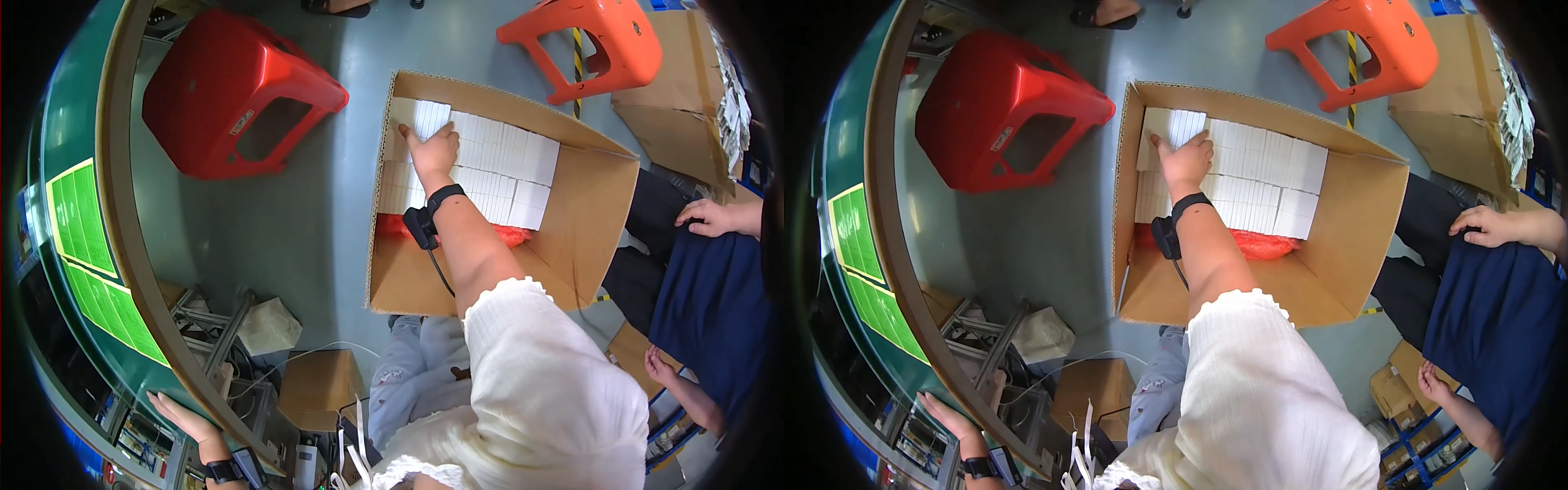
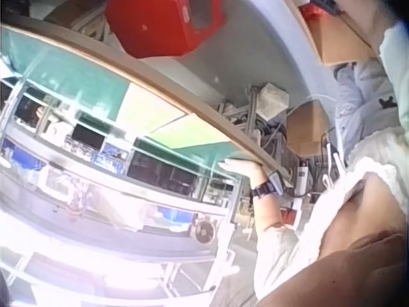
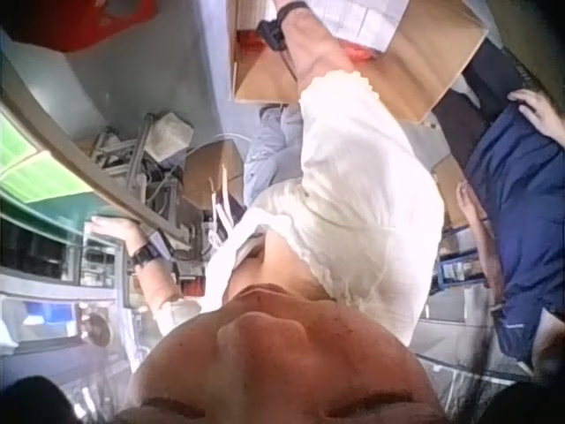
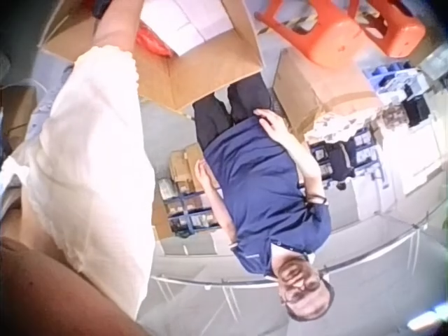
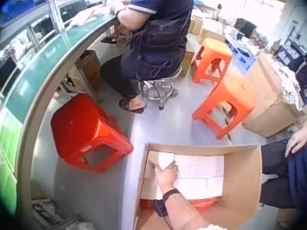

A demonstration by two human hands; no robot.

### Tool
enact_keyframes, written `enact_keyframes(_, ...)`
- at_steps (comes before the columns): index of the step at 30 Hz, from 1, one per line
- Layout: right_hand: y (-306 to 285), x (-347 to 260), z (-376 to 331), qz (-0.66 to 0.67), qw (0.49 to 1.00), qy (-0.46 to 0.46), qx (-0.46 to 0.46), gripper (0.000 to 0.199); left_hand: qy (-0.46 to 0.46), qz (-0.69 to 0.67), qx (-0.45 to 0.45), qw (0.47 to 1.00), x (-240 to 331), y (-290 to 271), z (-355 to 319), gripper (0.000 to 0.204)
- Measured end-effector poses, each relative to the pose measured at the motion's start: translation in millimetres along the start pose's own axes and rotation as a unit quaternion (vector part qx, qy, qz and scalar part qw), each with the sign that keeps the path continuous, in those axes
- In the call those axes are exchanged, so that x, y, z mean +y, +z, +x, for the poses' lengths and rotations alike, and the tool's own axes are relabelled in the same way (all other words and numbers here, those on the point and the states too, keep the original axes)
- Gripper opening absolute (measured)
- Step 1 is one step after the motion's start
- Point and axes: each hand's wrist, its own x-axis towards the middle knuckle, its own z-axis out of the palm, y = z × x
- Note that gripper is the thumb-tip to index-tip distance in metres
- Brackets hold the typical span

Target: Gathering small white boxes from a conveyor belt and securing them into stacks using rubber bands.

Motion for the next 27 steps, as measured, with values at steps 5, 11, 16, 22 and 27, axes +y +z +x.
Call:
enact_keyframes(5, 18, 38, -3, 0.101, 0.994, -0.046, -0.015, 0.093, 0.006, 0.009, 0.003, 1.0, 4, -2, -2, 0.058)
enact_keyframes(11, 37, 50, -14, 0.558, 0.742, 0.272, -0.252, 0.08, 0.012, 0.01, 0.003, 1.0, -10, 0, 2, 0.058)
enact_keyframes(16, 36, 23, -13, 0.709, 0.546, 0.396, -0.206, 0.07, 0.001, -0.004, -0.006, 1.0, -7, -5, -2, 0.059)
enact_keyframes(22, 6, 64, -23, 0.582, 0.666, 0.277, -0.374, 0.08, -0.004, 0.015, -0.001, 1.0, 9, 4, -5, 0.058)
enact_keyframes(27, -36, 65, -32, 0.453, 0.77, 0.197, -0.405, 0.077, -0.006, 0.106, 0.026, 0.994, -2, 12, 1, 0.055)
